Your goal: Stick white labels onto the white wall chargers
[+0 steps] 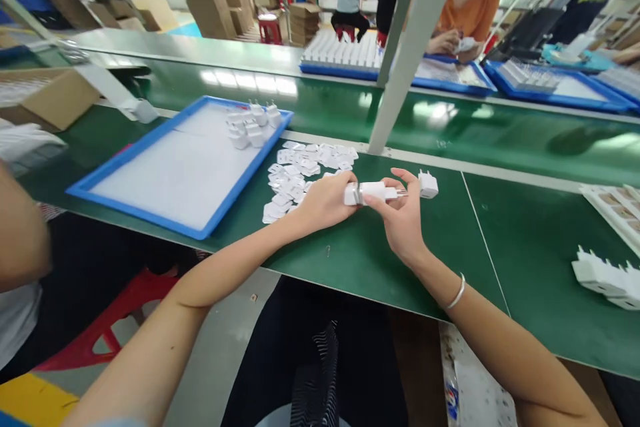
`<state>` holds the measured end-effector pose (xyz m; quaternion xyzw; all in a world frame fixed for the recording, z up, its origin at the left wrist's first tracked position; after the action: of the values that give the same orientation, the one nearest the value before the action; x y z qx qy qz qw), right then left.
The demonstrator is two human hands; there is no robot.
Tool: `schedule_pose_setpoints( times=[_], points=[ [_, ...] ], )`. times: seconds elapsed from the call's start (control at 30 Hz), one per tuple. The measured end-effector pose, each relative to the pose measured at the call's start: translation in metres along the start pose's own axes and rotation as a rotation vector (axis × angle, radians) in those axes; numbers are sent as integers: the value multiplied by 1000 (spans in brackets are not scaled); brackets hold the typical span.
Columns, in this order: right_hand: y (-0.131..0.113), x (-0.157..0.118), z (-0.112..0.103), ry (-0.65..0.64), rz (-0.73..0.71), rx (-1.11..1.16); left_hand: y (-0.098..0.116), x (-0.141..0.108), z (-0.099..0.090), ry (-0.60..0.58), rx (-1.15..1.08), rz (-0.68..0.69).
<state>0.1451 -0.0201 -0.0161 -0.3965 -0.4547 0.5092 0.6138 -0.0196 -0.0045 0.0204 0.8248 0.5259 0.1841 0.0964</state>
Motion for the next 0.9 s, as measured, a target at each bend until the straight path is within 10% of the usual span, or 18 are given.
schedule_pose_setpoints(
  times=[0.27, 0.53, 0.7, 0.9],
  points=[
    [-15, 25, 28, -291, 94, -211, -81, -47, -95, 309, -261, -81],
    [-11, 68, 203, -620, -77, -606, -176, -125, -166, 202, 230, -676],
    [19, 70, 282, -698, -69, -793, -174, -136, -152, 154, 291, -704],
    [33, 45, 284, -691, -184, -763, -100, -171, -142, 334, 212, -512]
  ],
)
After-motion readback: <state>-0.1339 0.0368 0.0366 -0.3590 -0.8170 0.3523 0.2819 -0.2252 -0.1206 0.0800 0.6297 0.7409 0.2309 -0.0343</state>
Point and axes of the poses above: each hand's wrist, its own x-axis towards the middle knuckle, its own z-axis out of the palm, y = z × x, the point moved 1 cm from there along x, towards the middle knuckle, and after that the axes turned 6 degrees about x, right-handed, at the moved point
